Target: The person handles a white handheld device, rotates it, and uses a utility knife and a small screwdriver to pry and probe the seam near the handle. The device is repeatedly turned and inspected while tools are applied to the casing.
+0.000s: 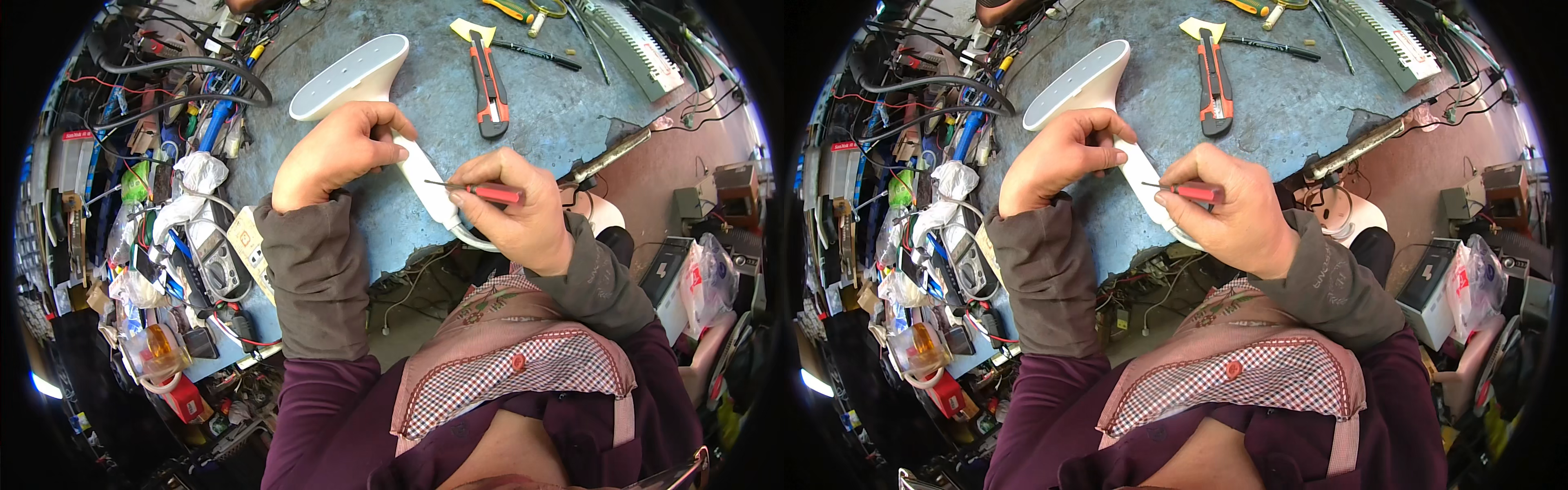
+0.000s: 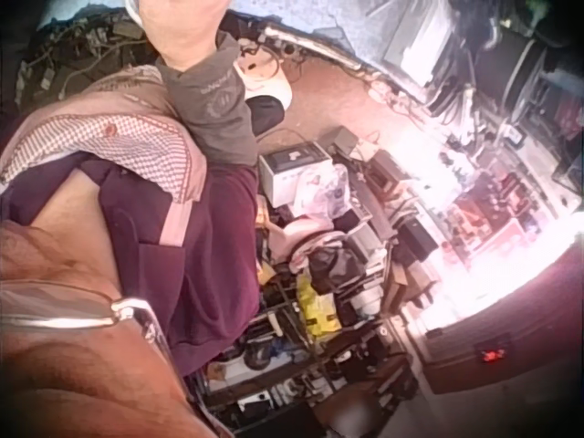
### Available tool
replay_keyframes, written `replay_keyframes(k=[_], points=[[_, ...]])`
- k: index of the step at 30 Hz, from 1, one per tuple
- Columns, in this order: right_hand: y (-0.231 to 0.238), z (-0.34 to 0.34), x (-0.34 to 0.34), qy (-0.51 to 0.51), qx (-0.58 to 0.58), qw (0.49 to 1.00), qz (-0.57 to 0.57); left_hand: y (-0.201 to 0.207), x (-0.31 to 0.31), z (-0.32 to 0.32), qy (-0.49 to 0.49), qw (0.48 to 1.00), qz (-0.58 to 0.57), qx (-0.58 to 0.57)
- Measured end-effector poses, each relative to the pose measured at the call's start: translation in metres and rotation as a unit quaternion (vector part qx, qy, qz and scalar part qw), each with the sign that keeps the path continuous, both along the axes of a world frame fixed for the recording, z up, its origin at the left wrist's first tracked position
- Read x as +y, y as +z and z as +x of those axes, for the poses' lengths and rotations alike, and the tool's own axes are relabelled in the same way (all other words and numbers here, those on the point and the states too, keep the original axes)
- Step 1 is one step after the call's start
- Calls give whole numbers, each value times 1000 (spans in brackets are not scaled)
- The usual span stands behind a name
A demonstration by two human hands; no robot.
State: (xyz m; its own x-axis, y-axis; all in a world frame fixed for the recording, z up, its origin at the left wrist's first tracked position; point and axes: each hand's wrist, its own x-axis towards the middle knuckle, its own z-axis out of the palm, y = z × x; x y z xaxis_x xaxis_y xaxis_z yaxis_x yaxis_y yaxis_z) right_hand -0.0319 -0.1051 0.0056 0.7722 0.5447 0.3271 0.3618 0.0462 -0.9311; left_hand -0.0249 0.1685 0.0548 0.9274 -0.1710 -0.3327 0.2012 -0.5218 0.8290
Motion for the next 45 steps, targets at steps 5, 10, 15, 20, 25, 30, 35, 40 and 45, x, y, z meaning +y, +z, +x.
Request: replay_keyframes(k=[5,10,15,20,25,30,35,40,45], points=[[0,-4,5,-16,-123,992,-20,-4,3,2,-12,1000,-8,-15],[-4,-5,12,-49,-207,977,0,-5,3,3,-11,1000,-10,-15],[-4,-6,9,-44,-240,970,-11,-3,3,2,-12,1000,-11,-9],[-1,-4,11,-38,-121,992,-3,-3,2,2,-7,1000,-5,-13],[-5,-10,12,-32,-271,961,-45,-3,3,2,-9,1000,-9,-13],[-15,-13,13,-41,-356,932,-61,0,0,1,-4,1000,-7,-10],[-14,-12,15,-59,-328,941,-51,-3,2,1,-3,1000,-12,4],[-21,-8,16,-58,-226,972,19,-1,2,1,-16,1000,-9,-6],[-17,-7,17,-63,-154,985,41,-2,0,-4,-33,998,-9,-58]])
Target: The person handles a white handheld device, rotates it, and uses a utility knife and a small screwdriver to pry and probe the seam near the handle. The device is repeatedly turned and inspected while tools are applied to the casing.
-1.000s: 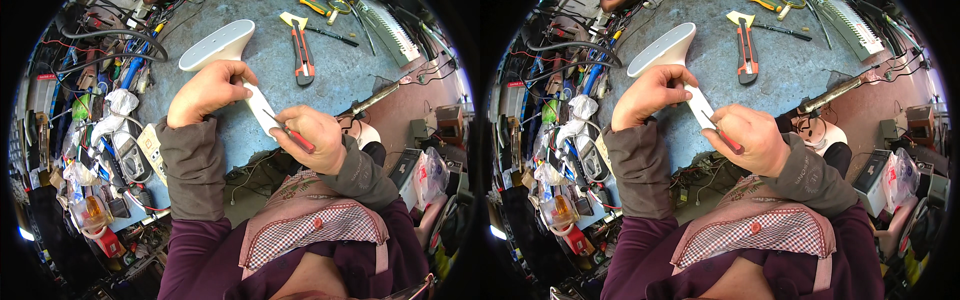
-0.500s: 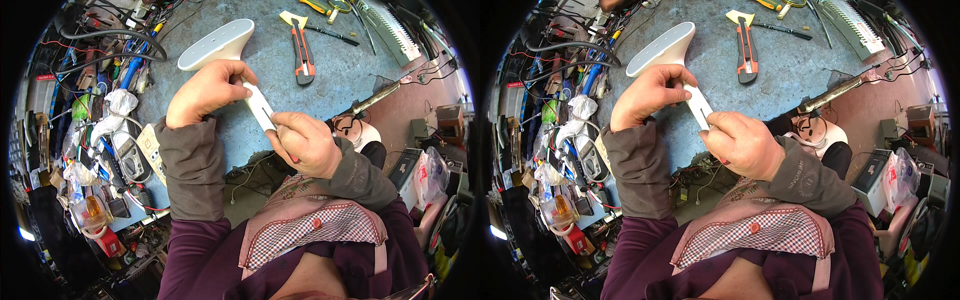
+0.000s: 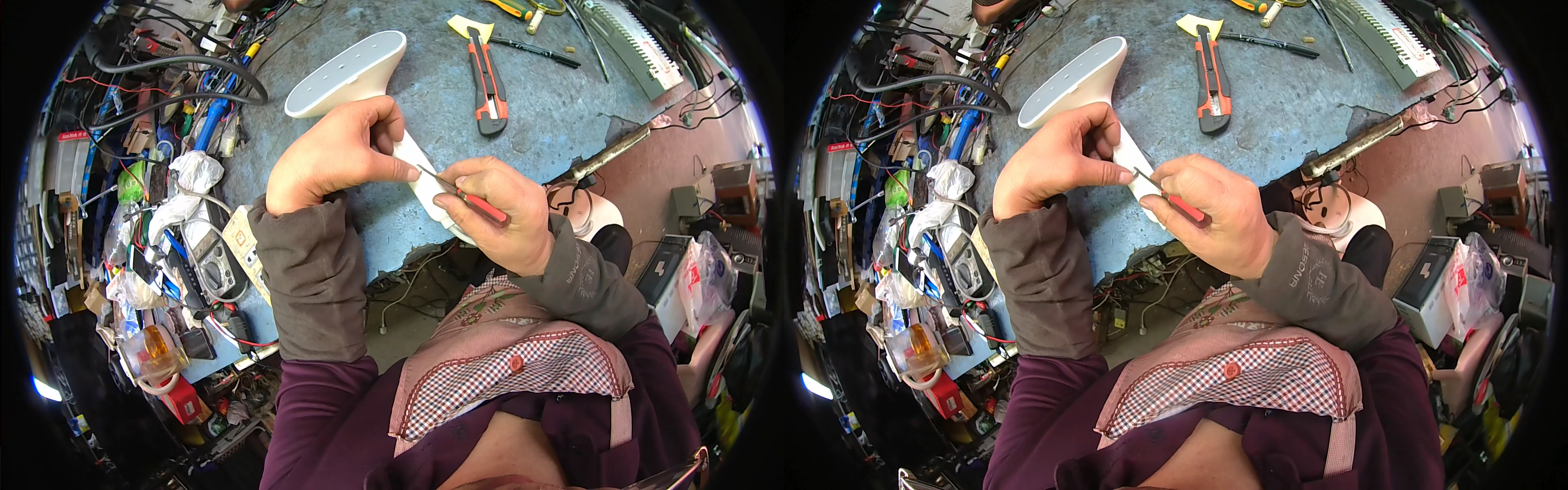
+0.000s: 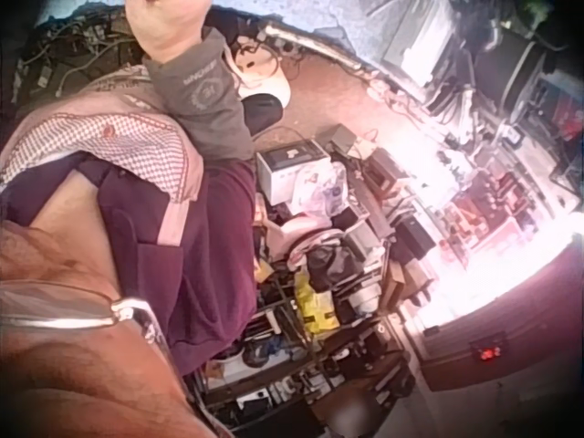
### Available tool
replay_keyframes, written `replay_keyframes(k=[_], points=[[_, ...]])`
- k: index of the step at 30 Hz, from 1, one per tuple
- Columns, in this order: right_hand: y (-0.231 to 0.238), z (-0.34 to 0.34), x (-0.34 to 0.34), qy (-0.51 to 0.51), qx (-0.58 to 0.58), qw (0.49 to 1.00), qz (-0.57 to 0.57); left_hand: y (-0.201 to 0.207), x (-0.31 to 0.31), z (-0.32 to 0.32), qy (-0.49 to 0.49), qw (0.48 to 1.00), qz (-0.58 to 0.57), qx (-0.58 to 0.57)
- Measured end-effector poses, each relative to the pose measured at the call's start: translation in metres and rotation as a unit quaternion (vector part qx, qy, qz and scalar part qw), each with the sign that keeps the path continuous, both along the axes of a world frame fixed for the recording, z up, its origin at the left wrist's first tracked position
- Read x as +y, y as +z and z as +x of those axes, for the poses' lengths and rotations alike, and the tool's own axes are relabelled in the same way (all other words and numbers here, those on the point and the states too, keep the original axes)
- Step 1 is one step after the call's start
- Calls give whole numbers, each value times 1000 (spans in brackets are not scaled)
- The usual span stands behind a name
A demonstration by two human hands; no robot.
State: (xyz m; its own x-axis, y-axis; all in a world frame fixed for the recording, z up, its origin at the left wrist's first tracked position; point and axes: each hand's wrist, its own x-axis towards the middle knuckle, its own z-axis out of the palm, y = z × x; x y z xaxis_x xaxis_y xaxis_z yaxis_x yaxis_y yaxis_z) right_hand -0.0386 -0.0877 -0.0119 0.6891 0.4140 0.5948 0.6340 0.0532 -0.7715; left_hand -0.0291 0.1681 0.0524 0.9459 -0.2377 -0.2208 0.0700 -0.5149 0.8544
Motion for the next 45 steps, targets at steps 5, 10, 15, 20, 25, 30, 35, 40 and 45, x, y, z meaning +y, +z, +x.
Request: replay_keyframes(k=[5,10,15,20,25,30,35,40,45], points=[[-2,1,1,1,-5,1000,12,1,-2,2,-22,998,42,28],[-7,2,1,-8,1,1000,25,4,-12,-3,-14,997,57,-49],[-8,4,1,6,11,999,43,15,-19,-7,-17,994,99,-31],[-10,7,1,20,29,999,37,15,-13,-4,-23,996,91,-12],[-14,5,2,25,92,992,86,14,-10,-4,-23,998,64,4],[-12,4,-2,27,114,990,74,11,-3,0,-26,999,32,32],[-11,6,-2,19,95,993,67,12,5,0,8,997,-11,77],[-11,6,-1,20,99,993,61,10,6,1,10,997,-11,70],[-11,6,-1,31,96,994,51,9,10,1,14,996,-41,83]])
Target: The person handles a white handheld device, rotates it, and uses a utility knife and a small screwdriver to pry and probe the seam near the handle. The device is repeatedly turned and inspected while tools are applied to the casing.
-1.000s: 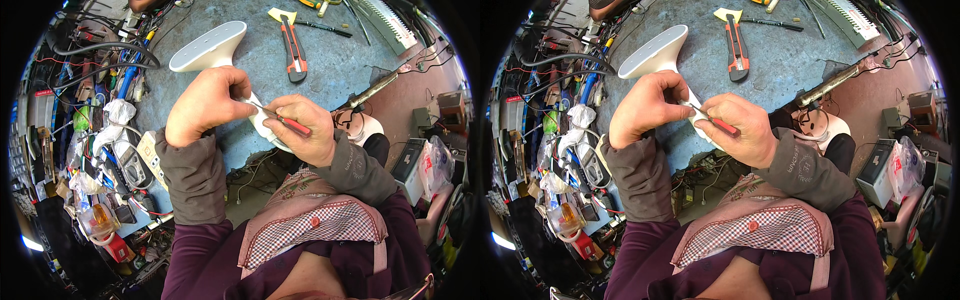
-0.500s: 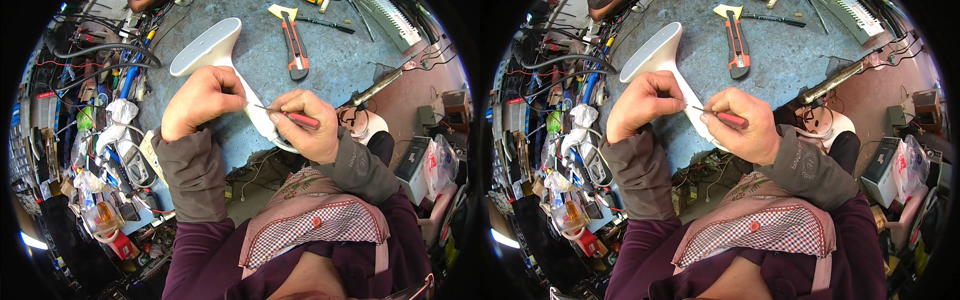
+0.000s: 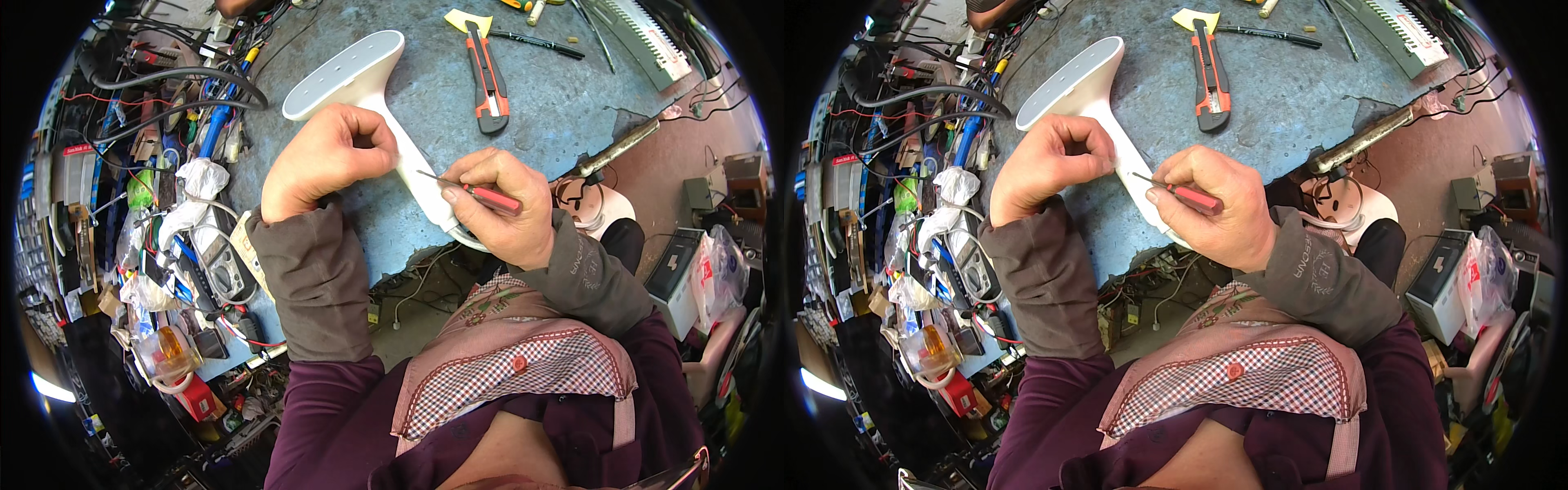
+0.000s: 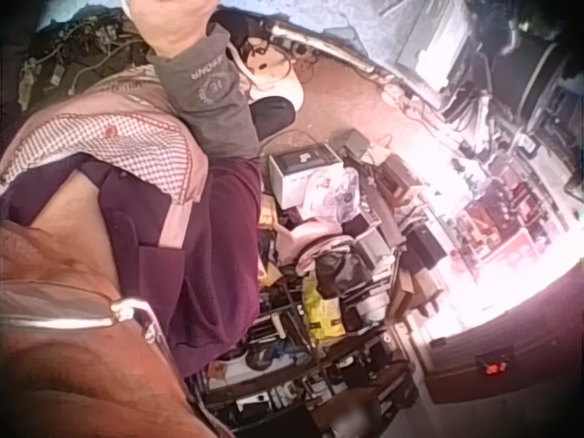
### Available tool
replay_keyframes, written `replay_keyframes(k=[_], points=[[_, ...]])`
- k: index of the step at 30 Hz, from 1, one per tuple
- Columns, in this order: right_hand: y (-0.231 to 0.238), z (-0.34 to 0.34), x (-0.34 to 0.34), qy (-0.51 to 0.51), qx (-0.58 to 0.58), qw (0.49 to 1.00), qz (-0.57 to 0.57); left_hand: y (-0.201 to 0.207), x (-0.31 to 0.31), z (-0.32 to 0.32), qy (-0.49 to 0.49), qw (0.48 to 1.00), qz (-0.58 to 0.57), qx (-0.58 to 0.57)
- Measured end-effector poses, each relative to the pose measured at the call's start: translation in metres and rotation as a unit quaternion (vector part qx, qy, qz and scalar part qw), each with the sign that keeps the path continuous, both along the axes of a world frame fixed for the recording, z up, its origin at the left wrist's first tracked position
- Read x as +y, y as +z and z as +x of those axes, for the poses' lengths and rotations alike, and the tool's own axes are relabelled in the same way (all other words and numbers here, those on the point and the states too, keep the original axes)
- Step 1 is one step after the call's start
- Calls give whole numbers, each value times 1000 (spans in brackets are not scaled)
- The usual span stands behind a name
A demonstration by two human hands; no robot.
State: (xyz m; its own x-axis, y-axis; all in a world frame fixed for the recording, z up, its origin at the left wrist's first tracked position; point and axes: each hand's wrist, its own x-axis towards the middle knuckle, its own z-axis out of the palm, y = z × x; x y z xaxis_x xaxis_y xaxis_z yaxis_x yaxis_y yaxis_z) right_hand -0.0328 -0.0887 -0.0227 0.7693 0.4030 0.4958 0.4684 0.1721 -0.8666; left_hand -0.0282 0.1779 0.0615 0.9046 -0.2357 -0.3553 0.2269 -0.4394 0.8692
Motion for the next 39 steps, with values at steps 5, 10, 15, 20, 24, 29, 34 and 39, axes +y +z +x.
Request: replay_keyframes(k=[5,10,15,20,24,29,34,39], points=[[-2,1,2,-5,-8,1000,7,0,3,0,10,999,-45,2],[-6,-1,4,1,43,997,69,-3,6,1,15,997,-74,-3],[1,-2,3,5,118,990,79,-4,6,2,16,996,-82,-5],[0,2,5,-4,111,993,38,-6,8,2,19,996,-91,0],[1,2,6,-3,149,987,67,-5,7,3,7,996,-85,-3],[1,5,3,6,172,983,63,-6,9,1,3,996,-92,0],[3,2,4,10,198,976,85,-7,-2,4,65,996,-54,-12],[1,5,6,-14,157,982,108,-17,-7,6,91,995,8,-39]])
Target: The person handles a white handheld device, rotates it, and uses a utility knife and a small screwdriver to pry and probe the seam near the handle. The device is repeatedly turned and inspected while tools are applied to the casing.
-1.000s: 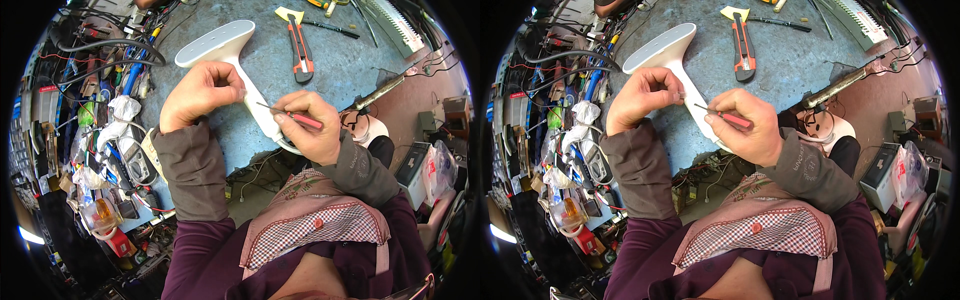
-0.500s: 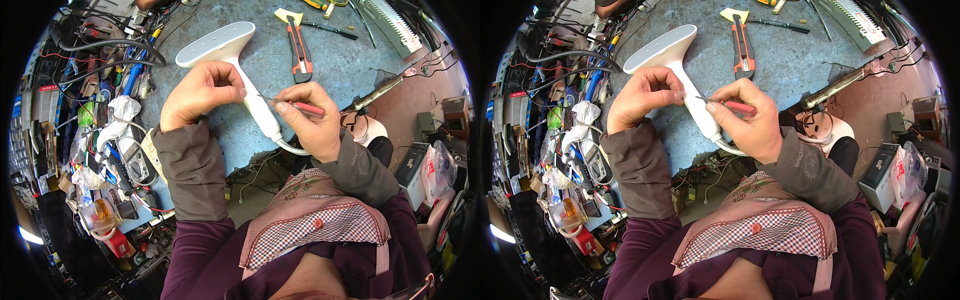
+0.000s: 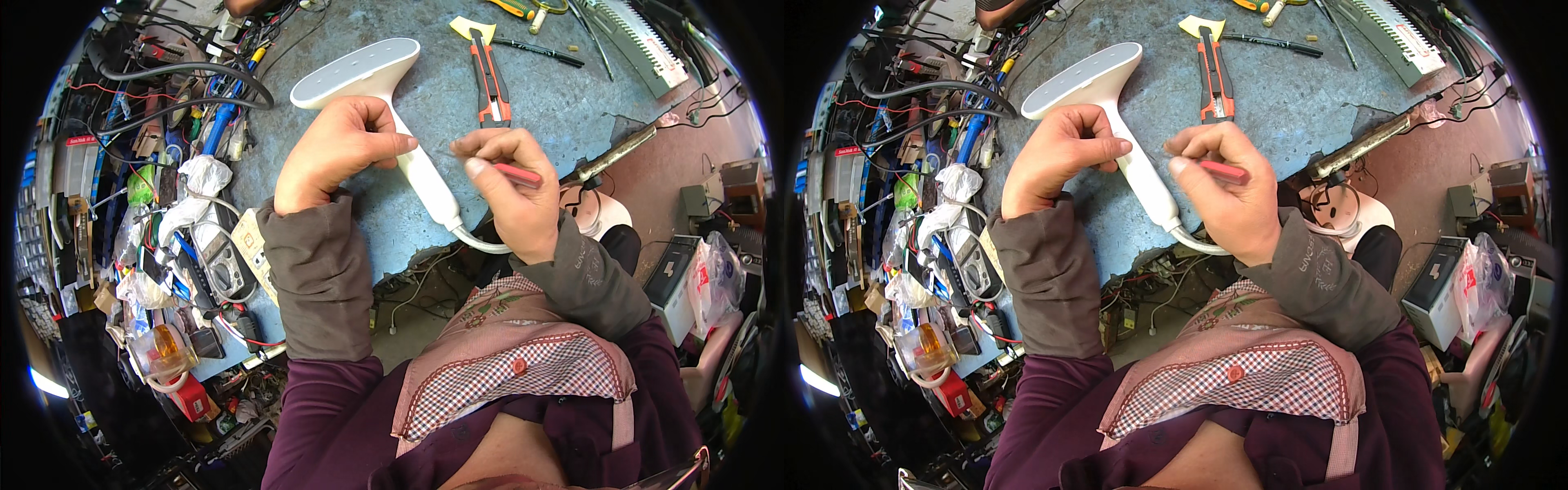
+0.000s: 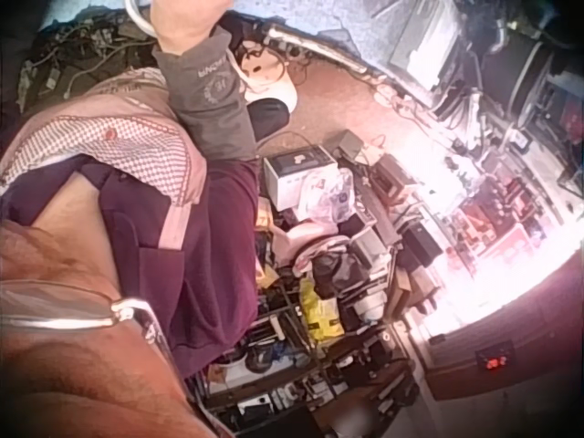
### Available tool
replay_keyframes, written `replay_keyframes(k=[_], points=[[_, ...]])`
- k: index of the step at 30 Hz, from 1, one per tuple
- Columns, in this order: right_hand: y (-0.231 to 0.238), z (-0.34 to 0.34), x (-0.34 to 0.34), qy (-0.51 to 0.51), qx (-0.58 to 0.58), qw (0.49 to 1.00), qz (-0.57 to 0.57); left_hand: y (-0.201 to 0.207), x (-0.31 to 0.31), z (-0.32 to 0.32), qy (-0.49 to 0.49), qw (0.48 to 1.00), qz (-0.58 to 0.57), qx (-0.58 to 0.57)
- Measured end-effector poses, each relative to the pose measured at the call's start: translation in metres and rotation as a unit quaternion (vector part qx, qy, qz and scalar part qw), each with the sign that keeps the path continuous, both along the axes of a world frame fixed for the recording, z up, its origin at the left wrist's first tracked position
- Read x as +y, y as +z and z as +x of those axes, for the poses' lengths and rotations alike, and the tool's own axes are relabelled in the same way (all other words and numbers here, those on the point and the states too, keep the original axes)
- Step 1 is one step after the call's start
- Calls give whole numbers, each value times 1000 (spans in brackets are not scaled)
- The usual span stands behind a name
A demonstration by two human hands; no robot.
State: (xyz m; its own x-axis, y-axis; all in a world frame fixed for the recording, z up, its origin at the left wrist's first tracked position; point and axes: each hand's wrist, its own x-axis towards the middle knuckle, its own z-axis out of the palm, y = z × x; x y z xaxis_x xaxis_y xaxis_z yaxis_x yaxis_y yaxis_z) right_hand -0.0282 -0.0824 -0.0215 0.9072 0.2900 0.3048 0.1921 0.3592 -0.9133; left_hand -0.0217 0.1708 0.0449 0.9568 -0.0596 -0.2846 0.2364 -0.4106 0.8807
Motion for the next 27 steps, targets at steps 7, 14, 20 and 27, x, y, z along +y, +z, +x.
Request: replay_keyframes(k=[7,14,20,27], points=[[29,7,-8,-7,7,994,-108,23,-14,-2,23,988,96,117],[35,30,17,87,-1,956,-279,15,-4,-3,28,984,71,163],[35,34,22,111,-44,922,-370,7,3,-1,19,983,44,176],[26,36,11,156,39,946,-281,9,4,-1,20,986,40,163]])
